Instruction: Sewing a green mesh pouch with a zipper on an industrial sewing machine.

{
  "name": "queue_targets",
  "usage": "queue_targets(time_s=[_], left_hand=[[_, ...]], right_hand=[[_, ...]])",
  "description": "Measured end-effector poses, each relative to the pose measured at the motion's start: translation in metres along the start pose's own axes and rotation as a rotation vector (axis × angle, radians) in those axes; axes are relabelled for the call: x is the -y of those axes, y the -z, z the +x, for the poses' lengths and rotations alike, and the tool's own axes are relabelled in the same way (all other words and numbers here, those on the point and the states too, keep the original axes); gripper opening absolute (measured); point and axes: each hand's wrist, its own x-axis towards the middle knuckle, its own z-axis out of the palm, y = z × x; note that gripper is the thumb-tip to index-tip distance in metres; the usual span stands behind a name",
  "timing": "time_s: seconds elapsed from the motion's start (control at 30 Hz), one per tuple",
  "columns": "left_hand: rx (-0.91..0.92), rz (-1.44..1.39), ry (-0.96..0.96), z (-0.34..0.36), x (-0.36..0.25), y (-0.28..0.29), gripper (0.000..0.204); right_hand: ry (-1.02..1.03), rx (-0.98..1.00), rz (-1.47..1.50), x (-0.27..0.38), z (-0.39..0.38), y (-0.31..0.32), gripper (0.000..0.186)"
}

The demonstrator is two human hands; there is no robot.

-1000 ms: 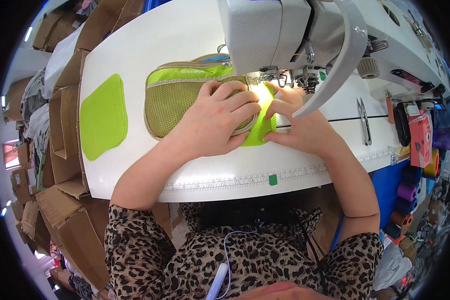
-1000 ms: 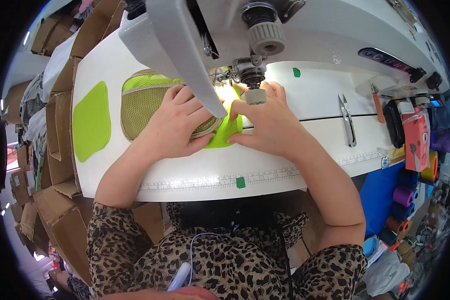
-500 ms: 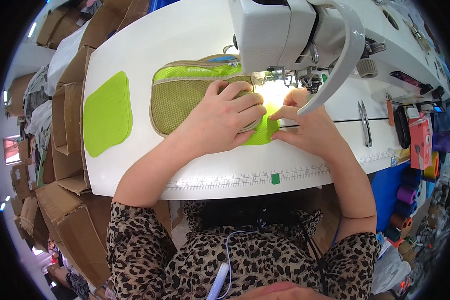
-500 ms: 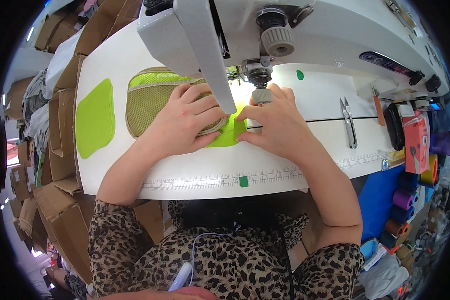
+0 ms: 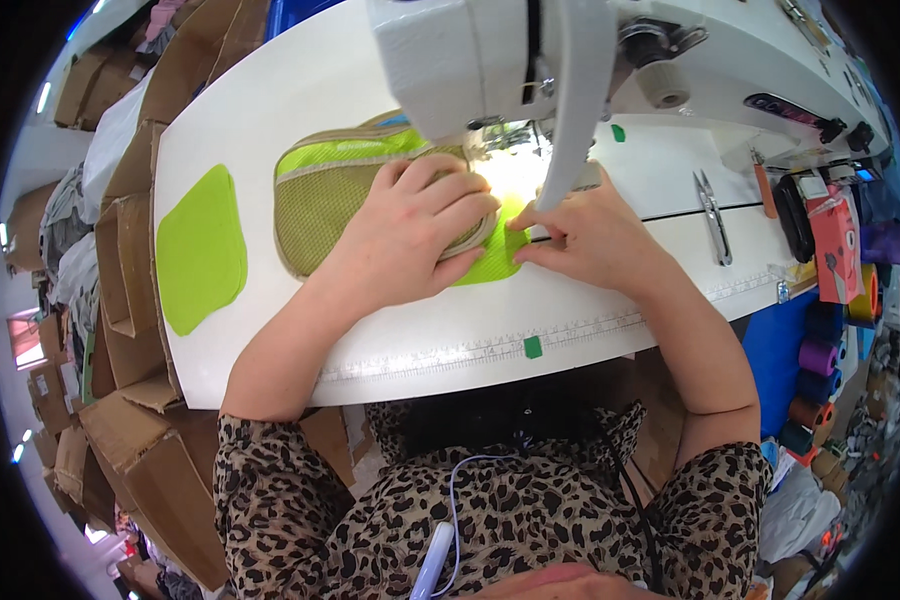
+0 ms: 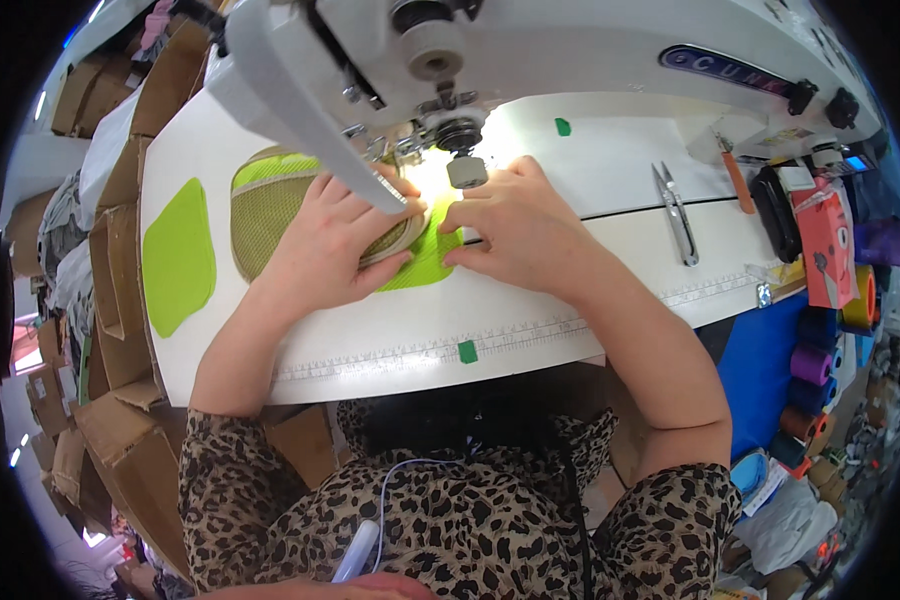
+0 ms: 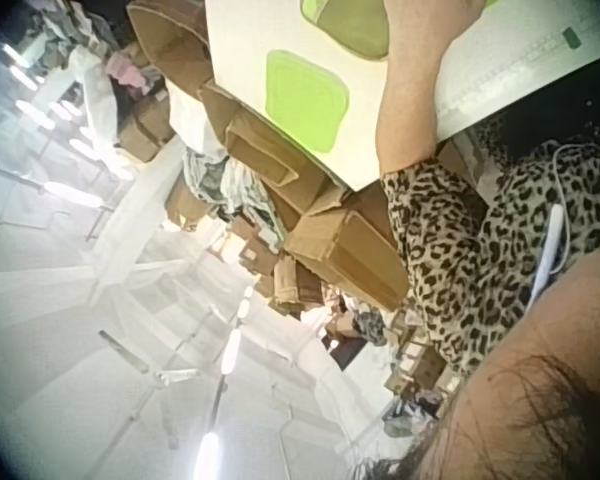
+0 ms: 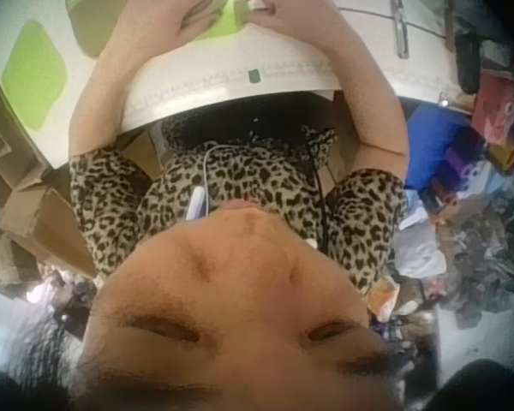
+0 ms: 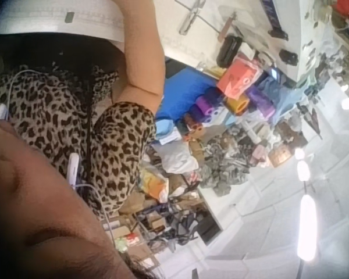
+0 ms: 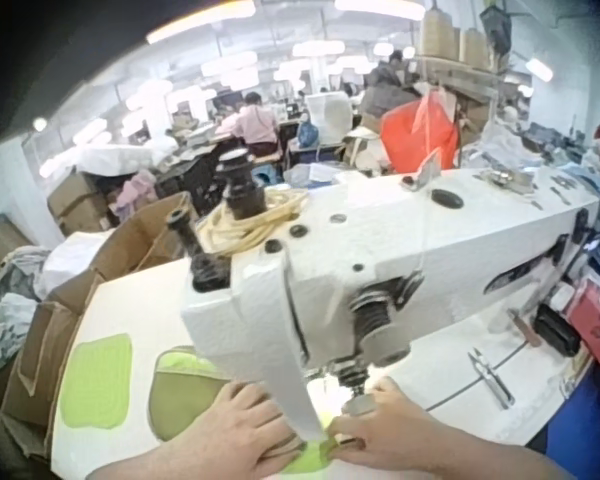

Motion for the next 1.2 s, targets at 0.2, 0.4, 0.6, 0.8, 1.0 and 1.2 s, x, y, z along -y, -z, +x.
queue_targets(time_s=[0.2,0.4,0.6,0.8,1.0,1.2], left_hand=[[-0.129,-0.104,-0.001,0.004,0.004,0.007,0.040],[-0.137,-0.244,0.087,0.011,-0.001,0.007,0.037],[-0.324,0.112,-0.099,0.008,-0.019,-0.002,0.040],[-0.238,0.397,-0.083,0.003,-0.021,-0.009,0.027],[-0.399,0.356,-0.237,0.014,-0.013,-0.004,0.016],[-0.303,0.294,-0.135,0.015,-0.012,0.000,0.015]], right_hand=[[0.045,-0.214,-0.030,-0.007,0.005,-0.016,0.023],[0.157,-0.411,-0.260,-0.012,0.021,-0.038,0.041],[0.157,-0.482,-0.262,-0.014,0.027,-0.040,0.039],[0.129,-0.480,-0.241,-0.022,0.028,-0.040,0.033],[0.169,-0.609,-0.242,-0.028,0.030,-0.049,0.030],[0.202,-0.560,-0.241,-0.016,0.028,-0.048,0.026]])
